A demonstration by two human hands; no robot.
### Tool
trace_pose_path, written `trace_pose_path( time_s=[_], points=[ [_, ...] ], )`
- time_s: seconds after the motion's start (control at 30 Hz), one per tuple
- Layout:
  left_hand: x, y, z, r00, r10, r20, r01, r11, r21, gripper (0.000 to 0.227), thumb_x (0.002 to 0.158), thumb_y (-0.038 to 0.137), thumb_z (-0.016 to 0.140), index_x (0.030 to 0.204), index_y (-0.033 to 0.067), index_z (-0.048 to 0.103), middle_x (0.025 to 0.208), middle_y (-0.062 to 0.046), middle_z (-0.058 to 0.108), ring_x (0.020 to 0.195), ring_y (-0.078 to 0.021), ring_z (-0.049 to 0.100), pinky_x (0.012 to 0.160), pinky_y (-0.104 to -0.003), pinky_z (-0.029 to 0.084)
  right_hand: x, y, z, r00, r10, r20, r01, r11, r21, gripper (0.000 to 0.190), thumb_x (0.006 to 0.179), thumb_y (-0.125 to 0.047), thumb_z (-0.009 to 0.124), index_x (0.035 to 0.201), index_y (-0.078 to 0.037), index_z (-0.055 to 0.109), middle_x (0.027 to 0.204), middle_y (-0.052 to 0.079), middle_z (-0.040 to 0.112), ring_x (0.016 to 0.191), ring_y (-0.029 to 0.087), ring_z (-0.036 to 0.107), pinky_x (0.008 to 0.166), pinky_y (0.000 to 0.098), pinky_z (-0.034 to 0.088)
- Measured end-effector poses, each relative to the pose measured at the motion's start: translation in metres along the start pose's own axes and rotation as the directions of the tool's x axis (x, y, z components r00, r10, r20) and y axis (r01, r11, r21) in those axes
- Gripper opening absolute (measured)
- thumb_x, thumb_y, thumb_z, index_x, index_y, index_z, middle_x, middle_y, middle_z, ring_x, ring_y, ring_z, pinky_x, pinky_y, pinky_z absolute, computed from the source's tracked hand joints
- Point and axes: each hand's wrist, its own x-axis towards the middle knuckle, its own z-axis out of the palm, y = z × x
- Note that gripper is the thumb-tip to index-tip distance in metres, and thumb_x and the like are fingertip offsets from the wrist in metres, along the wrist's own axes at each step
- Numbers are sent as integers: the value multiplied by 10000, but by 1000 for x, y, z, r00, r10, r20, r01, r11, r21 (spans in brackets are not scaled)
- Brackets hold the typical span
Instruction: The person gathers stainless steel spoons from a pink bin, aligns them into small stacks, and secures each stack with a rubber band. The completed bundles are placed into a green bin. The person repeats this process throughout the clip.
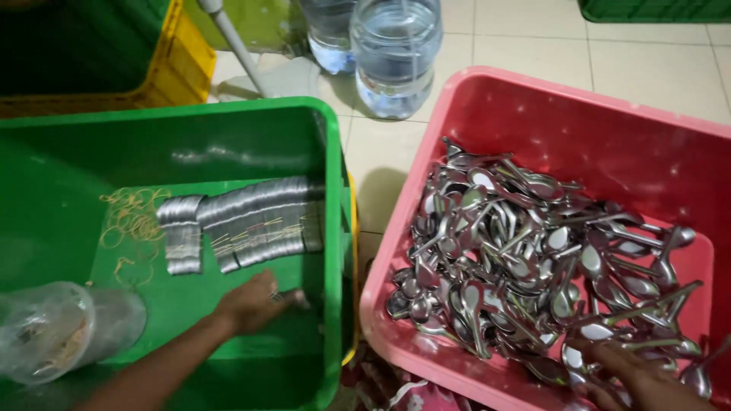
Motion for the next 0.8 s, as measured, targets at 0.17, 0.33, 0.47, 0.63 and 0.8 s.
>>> trace_pose_path(
  time_s=[0.17,0.33,0.47,0.63,0.8],
  points=[
    [37,-89,100,757,-533,378,581,814,-14,1060,748,799,705,1233,-109,457,860,-93,771,711,-185,722,667,-302,572,-6,-2,10,993,-50,110,45,998,47,624,810,-553,758,1385,-469,530,1465,-211,602,1284,110,702,1041,336,649],
    [11,-43,51,690,-499,524,546,834,76,776,810,813,541,1053,84,648,853,-59,666,742,-213,608,671,-355,483,-26,-50,-31,984,-46,174,27,994,110,549,871,-596,647,1387,-441,541,1328,-166,732,1160,101,778,987,343,635],
    [22,-41,55,924,-320,209,202,872,446,552,791,425,726,1213,142,511,1188,-40,660,1127,-261,665,965,-429,554,-29,-78,-56,936,29,351,-71,991,109,494,892,-527,666,1370,-464,561,1259,-177,767,1146,37,780,979,268,664],
    [41,-90,22,979,97,177,-202,476,856,634,790,75,723,1320,96,377,1302,-127,489,1130,-279,552,977,-416,525,-37,-106,-88,908,48,416,-145,968,205,560,890,-338,611,1408,-543,553,1196,-256,818,1031,-46,813,869,178,658],
    [40,-53,-23,910,-365,-196,402,665,629,525,941,604,499,1178,137,537,1078,-36,657,918,-169,685,767,-329,565,-34,-102,-82,936,-59,346,-27,971,239,521,889,-408,669,1398,-465,570,1364,-239,726,1168,31,784,947,267,673]
  ],
)
